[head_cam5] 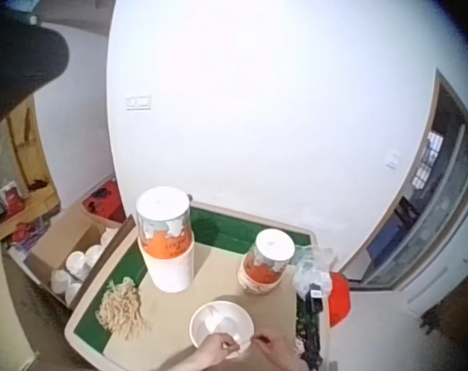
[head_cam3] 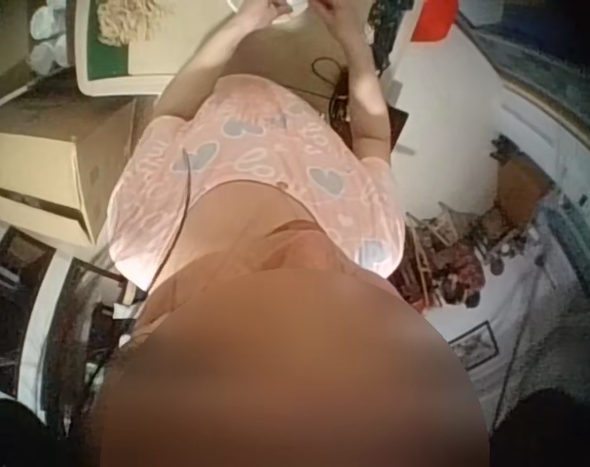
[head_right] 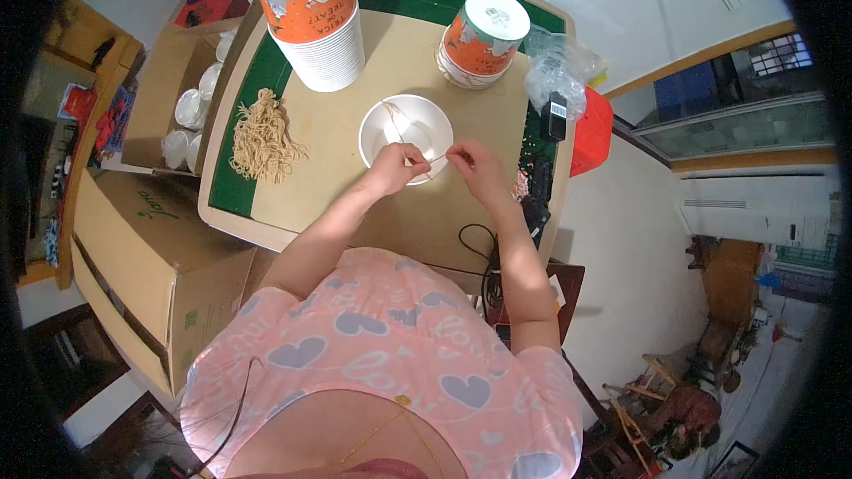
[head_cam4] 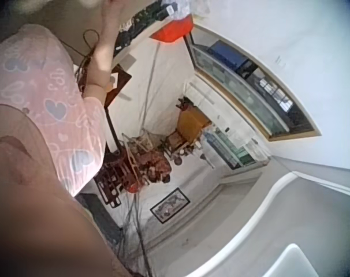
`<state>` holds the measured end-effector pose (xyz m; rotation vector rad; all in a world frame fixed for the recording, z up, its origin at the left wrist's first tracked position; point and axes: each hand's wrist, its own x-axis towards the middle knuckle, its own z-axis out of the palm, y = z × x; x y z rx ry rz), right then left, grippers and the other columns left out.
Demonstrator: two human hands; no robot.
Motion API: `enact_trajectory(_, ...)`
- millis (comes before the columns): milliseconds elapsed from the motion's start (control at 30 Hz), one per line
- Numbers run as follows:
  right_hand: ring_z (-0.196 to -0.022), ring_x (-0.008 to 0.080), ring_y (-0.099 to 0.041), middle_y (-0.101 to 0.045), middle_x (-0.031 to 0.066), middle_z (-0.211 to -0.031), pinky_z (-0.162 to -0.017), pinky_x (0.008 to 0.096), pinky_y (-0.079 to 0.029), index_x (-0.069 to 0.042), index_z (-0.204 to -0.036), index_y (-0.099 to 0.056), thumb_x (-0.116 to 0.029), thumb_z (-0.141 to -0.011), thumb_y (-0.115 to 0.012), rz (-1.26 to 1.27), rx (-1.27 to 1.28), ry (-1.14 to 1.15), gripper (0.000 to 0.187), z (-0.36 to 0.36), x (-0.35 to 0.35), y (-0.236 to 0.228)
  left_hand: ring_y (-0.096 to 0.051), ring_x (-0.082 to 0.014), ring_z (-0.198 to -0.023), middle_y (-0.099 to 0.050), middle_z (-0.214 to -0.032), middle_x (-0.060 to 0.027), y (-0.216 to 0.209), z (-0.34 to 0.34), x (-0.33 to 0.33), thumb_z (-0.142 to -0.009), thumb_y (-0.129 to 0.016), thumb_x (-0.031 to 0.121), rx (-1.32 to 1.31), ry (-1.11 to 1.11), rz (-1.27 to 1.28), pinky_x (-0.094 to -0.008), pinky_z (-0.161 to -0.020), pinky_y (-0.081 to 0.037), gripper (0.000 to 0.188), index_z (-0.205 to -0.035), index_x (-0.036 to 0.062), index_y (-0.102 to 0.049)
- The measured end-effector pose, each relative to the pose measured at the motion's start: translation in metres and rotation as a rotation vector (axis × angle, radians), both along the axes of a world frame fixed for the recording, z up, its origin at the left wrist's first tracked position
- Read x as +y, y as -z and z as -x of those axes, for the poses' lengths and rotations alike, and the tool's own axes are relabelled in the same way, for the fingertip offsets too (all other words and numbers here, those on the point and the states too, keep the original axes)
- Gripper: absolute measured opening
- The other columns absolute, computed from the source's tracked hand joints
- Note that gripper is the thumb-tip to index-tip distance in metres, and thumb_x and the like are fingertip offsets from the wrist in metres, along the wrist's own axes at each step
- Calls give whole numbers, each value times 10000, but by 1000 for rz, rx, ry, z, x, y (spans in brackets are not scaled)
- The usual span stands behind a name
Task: Securing plastic containers or bowls with rubber bands at a packaging station.
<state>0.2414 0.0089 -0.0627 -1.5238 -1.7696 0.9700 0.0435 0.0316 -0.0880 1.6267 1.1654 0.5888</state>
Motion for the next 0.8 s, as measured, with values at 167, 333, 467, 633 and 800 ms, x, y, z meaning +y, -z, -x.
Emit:
enact_trajectory(167, -685, 142, -565, -613, 47, -779, -632, 276, -456, -47, -961, -620, -68, -790, -646, -13, -58, 8, 175, 2, -1, -15, -637, -249, -751, -661, -799, -139, -1, 2, -1, -749, -673, 141, 17, -5, 13, -326, -700, -489, 134, -815, 25, -685)
enact_trajectory(333, -658, 160, -557, -614, 67, -778, -608, 280, -446, -42, -935, -629, -91, -801, -636, -79, -104, -59, 143, 6, -1, -13, -604, -212, -707, -659, -780, -114, -2, 0, -1, -756, -680, 155, 0, 6, 10, -316, -670, -466, 133, -814, 35, -687)
enact_trajectory(467, -617, 175, -538, -605, 90, -746, -591, 284, -436, -34, -893, -626, -129, -814, -630, -76, -115, -64, 123, 5, -4, -10, -571, -174, -671, -657, -762, -91, 4, 0, -2, -766, -684, 164, -22, 5, -13, -301, -646, -444, 123, -808, 49, -689)
enact_trajectory(633, -597, 151, -530, -602, 76, -719, -556, 264, -420, -32, -869, -615, -129, -816, -625, 0, -50, 40, 111, 11, -7, 0, -589, -198, -727, -655, -806, -97, 1, 0, -1, -764, -676, 139, 2, 25, -2, -307, -678, -449, 123, -848, 49, -680)
enact_trajectory(800, -589, 58, -479, -567, 17, -720, -525, 208, -381, -39, -867, -618, -94, -814, -624, -67, 41, 101, 76, 15, -7, 14, -575, -263, -946, -624, -996, -121, 2, 3, -4, -734, -639, 45, -103, 47, -359, -347, -810, -452, 371, -1099, 46, -577)
